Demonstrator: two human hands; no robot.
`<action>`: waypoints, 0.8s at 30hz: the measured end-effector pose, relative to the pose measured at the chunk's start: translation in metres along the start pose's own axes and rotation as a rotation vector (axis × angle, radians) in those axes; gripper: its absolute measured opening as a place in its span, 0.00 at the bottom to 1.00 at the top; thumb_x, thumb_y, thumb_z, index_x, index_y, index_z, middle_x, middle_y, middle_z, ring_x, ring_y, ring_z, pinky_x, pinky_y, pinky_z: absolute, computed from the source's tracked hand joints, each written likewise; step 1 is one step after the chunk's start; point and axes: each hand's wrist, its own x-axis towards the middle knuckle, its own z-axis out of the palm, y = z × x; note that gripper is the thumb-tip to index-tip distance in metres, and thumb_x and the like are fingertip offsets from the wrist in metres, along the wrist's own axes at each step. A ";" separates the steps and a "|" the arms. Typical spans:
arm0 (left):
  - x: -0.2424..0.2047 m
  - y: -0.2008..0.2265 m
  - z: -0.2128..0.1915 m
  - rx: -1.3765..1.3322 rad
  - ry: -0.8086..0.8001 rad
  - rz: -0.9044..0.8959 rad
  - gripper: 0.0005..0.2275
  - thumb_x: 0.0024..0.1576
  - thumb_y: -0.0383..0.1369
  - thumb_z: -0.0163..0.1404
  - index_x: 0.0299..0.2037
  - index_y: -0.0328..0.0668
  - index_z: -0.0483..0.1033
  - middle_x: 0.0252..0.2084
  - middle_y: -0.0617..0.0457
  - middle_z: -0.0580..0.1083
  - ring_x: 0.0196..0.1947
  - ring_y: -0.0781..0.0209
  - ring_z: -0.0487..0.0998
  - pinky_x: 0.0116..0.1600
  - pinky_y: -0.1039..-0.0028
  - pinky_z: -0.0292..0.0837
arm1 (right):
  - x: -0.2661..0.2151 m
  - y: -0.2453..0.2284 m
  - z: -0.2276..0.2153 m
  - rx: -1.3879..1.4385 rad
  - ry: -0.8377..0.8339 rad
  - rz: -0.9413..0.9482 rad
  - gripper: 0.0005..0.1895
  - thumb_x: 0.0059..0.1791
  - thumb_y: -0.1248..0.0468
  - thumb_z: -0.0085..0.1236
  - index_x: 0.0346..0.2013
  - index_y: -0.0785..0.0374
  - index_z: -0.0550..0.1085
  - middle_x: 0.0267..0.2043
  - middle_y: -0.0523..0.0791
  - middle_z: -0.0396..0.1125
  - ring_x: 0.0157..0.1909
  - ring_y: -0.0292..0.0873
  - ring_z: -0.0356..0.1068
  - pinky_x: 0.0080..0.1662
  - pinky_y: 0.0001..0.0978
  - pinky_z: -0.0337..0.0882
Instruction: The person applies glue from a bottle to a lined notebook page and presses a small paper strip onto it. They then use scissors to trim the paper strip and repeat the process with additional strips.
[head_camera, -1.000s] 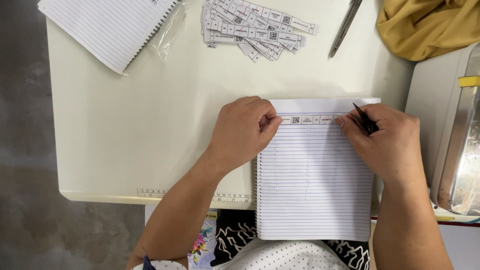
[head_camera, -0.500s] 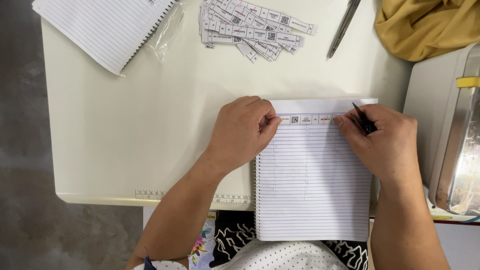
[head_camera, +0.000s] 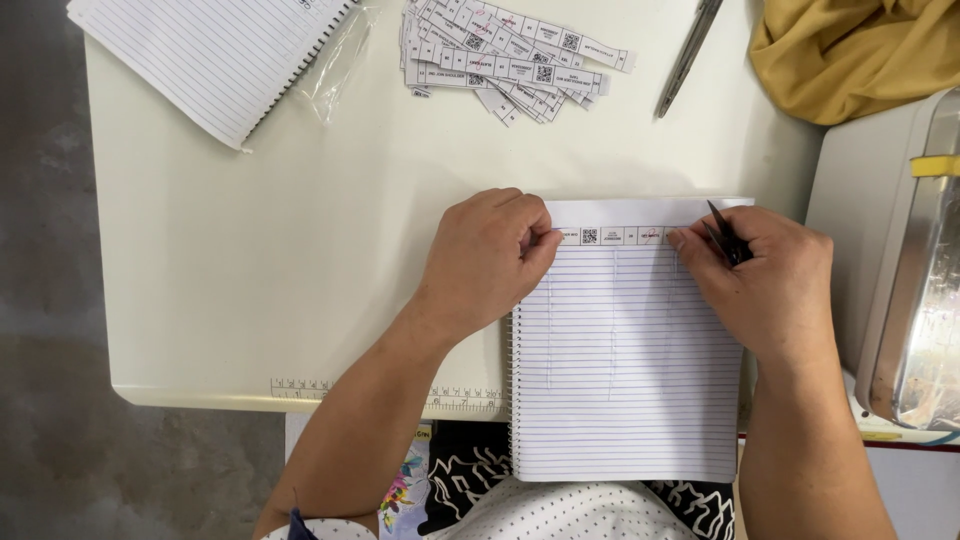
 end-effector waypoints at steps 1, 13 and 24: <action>0.000 -0.001 0.001 0.008 0.009 0.001 0.10 0.56 0.29 0.55 0.25 0.47 0.67 0.21 0.62 0.67 0.24 0.64 0.66 0.30 0.72 0.63 | 0.000 0.001 0.001 -0.006 0.005 -0.001 0.15 0.53 0.62 0.71 0.27 0.60 0.74 0.24 0.37 0.63 0.29 0.32 0.56 0.34 0.27 0.58; 0.001 0.001 -0.015 -0.138 -0.026 -0.086 0.10 0.54 0.31 0.60 0.31 0.47 0.68 0.29 0.61 0.69 0.26 0.67 0.67 0.35 0.74 0.66 | -0.001 -0.011 -0.005 0.064 0.001 0.072 0.07 0.53 0.63 0.70 0.38 0.60 0.79 0.29 0.38 0.67 0.31 0.32 0.61 0.38 0.25 0.64; 0.004 0.000 -0.017 -0.138 -0.032 -0.147 0.10 0.54 0.33 0.60 0.33 0.48 0.68 0.31 0.62 0.68 0.29 0.67 0.66 0.37 0.73 0.66 | -0.001 -0.012 -0.006 0.146 0.027 0.088 0.11 0.53 0.65 0.69 0.47 0.63 0.76 0.36 0.41 0.67 0.35 0.33 0.63 0.41 0.24 0.67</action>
